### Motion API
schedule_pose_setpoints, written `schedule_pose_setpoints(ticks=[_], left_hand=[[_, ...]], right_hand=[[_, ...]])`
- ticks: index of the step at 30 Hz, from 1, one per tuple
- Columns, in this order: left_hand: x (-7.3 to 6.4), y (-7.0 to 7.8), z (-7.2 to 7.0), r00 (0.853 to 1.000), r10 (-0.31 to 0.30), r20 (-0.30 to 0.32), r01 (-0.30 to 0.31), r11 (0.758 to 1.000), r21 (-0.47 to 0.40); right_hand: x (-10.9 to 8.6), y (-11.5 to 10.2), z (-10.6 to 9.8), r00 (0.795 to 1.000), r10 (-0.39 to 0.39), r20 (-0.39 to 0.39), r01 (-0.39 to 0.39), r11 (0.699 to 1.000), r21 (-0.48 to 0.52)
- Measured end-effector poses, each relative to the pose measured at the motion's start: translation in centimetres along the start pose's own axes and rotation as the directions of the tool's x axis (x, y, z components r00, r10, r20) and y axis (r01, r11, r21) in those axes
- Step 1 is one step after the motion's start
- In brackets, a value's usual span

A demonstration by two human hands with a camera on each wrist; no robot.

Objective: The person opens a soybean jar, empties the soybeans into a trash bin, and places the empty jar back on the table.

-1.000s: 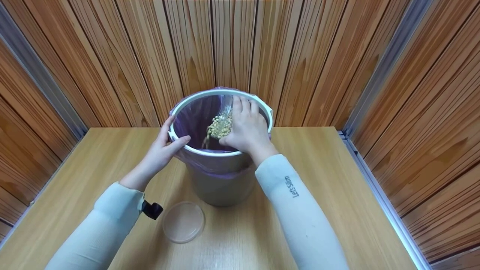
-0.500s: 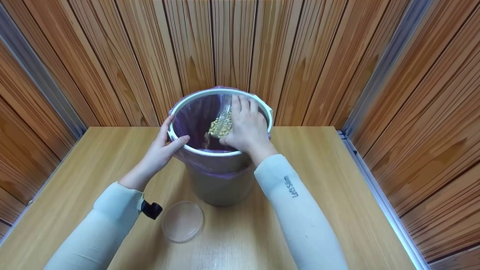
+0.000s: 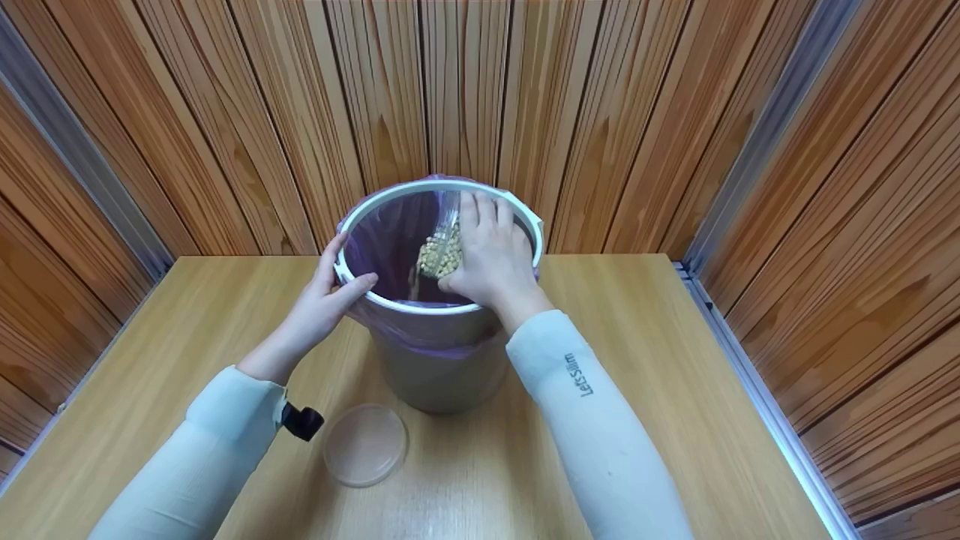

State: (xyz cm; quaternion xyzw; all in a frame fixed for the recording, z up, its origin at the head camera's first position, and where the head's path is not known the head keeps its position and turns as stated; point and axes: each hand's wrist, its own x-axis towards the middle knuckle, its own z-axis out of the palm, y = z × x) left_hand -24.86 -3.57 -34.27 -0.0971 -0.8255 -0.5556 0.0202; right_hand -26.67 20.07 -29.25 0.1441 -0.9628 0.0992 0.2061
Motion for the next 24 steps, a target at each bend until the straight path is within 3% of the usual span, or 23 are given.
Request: schedule_pose_setpoints(ticks=[24], left_hand=[[-0.03, 0.13, 0.08, 1.0, 0.015, -0.006, -0.015, 1.0, -0.013]], right_hand=[[-0.05, -0.03, -0.14, 0.999, -0.024, -0.037, 0.023, 0.999, -0.042]])
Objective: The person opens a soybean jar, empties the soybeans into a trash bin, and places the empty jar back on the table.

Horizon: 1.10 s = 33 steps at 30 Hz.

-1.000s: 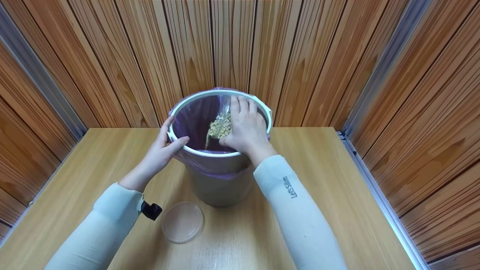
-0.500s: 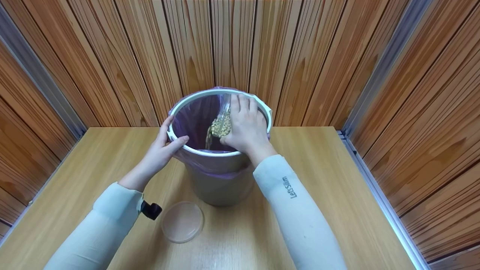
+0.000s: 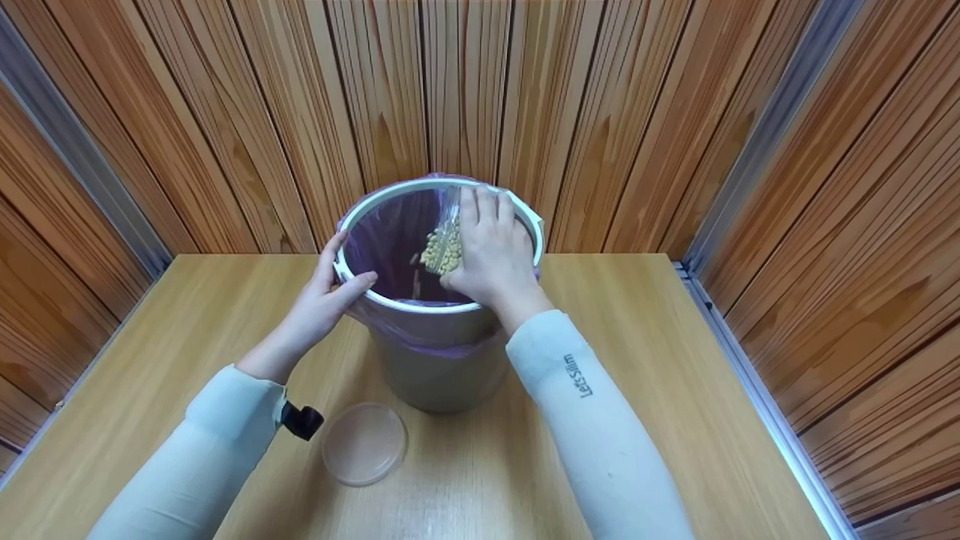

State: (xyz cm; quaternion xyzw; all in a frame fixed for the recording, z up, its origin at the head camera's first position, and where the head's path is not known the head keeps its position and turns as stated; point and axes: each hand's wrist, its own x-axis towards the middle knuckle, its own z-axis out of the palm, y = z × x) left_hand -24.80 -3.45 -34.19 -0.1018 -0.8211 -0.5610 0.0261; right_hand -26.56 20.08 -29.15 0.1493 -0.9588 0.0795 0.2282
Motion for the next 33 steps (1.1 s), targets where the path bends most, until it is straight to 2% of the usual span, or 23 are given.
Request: schedule_pose_setpoints(ticks=[14, 20, 33], left_hand=[[0.13, -0.19, 0.07, 1.0, 0.008, -0.005, -0.008, 1.0, 0.003], [0.19, -0.21, 0.09, 1.0, 0.014, -0.003, -0.014, 1.0, -0.008], [0.18, -0.24, 0.1, 1.0, 0.007, -0.007, -0.007, 1.0, -0.01]], right_hand=[[0.03, -0.11, -0.19, 0.998, -0.062, 0.014, 0.063, 0.995, -0.08], [0.12, -0.07, -0.15, 0.995, -0.098, -0.013, 0.096, 0.99, -0.106], [0.16, -0.18, -0.14, 0.994, -0.104, -0.029, 0.1, 0.988, -0.12]])
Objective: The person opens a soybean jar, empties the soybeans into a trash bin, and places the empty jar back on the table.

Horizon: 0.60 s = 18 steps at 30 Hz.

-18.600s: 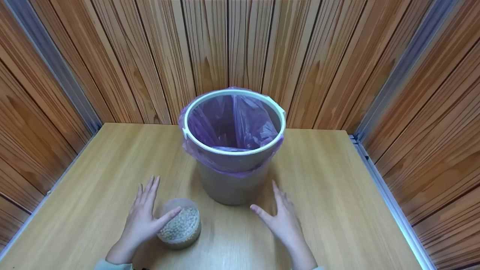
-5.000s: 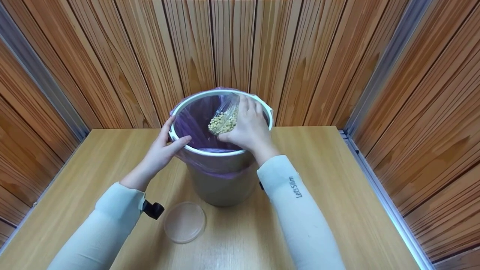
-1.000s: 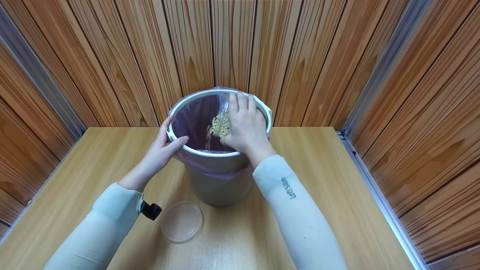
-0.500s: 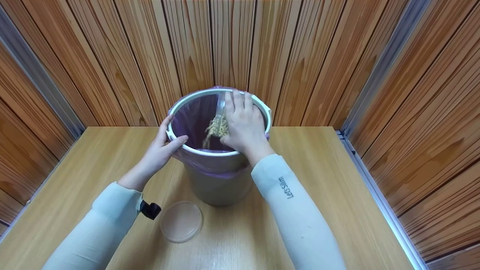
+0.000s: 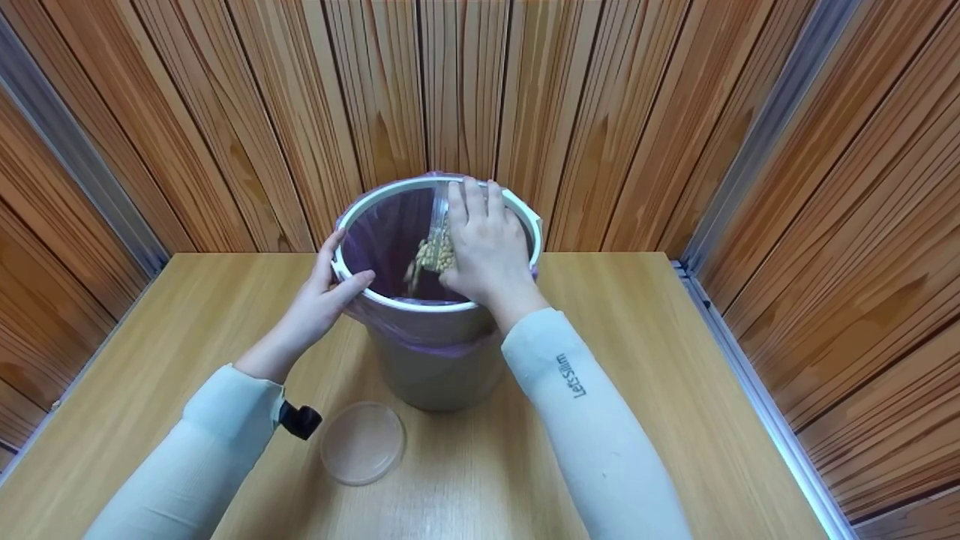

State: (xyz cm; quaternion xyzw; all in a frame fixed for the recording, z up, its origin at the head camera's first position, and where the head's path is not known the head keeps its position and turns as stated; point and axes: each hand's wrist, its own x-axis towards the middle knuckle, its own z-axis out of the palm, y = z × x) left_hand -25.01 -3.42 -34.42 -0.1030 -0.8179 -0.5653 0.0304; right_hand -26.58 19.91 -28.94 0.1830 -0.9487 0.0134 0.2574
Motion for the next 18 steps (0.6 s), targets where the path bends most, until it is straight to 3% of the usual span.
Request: schedule_pose_setpoints(ticks=[18], left_hand=[[-0.08, 0.0, -0.05, 1.0, -0.009, 0.011, 0.009, 1.0, -0.008]], right_hand=[[-0.03, -0.18, -0.1, 0.998, -0.043, -0.038, 0.04, 0.997, -0.062]])
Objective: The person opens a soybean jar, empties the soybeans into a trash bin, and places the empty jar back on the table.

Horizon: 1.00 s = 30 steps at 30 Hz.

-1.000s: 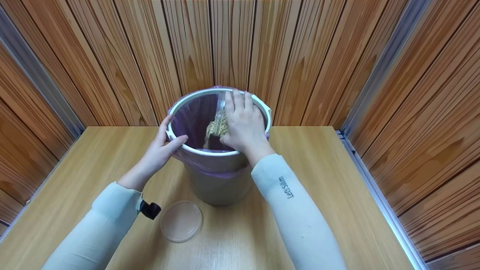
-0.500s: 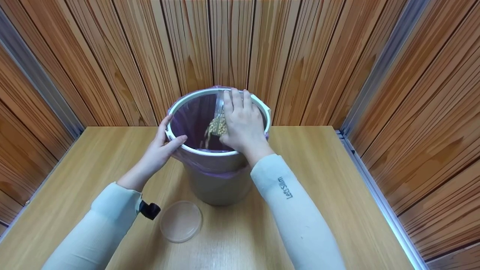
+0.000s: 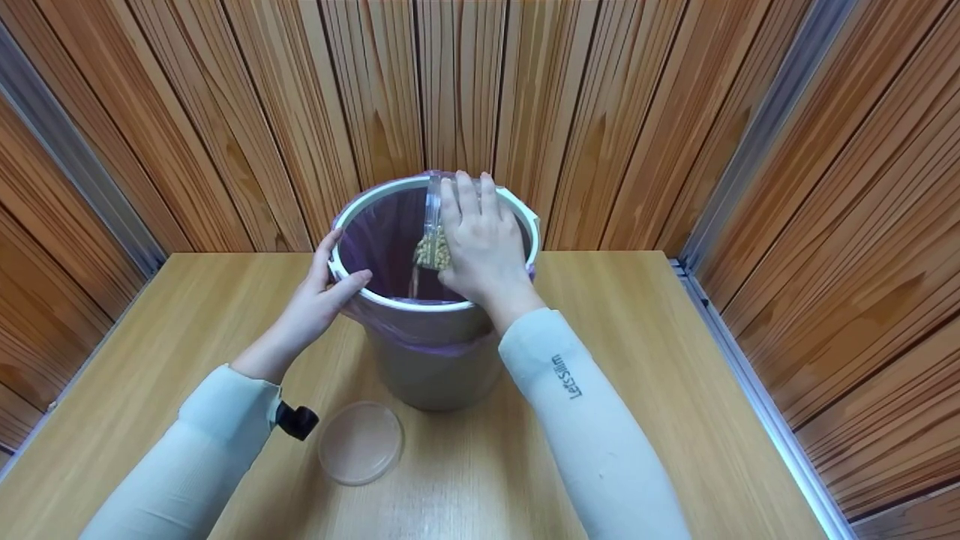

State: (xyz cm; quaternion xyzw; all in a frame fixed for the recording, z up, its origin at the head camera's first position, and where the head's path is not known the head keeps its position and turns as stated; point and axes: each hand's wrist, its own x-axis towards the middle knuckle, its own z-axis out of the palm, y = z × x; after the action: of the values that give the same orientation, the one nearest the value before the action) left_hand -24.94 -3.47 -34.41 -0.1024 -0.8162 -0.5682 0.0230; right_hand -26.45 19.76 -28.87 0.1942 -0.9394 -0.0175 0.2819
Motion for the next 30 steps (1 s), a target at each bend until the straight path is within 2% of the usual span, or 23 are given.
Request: schedule_pose_setpoints(ticks=[20, 25, 30], left_hand=[[-0.21, 0.09, -0.25, 1.0, -0.014, 0.015, 0.013, 1.0, 0.003], [-0.2, 0.11, -0.24, 1.0, -0.025, 0.013, 0.024, 1.0, 0.012], [-0.25, 0.1, -0.23, 1.0, -0.011, 0.018, 0.011, 1.0, 0.006]], right_hand=[[0.07, -0.24, -0.29, 0.999, -0.039, 0.001, 0.039, 0.999, -0.029], [0.07, -0.26, -0.2, 0.998, -0.062, -0.014, 0.061, 0.998, -0.028], [0.12, -0.24, -0.14, 0.995, -0.091, -0.035, 0.09, 0.995, -0.041]])
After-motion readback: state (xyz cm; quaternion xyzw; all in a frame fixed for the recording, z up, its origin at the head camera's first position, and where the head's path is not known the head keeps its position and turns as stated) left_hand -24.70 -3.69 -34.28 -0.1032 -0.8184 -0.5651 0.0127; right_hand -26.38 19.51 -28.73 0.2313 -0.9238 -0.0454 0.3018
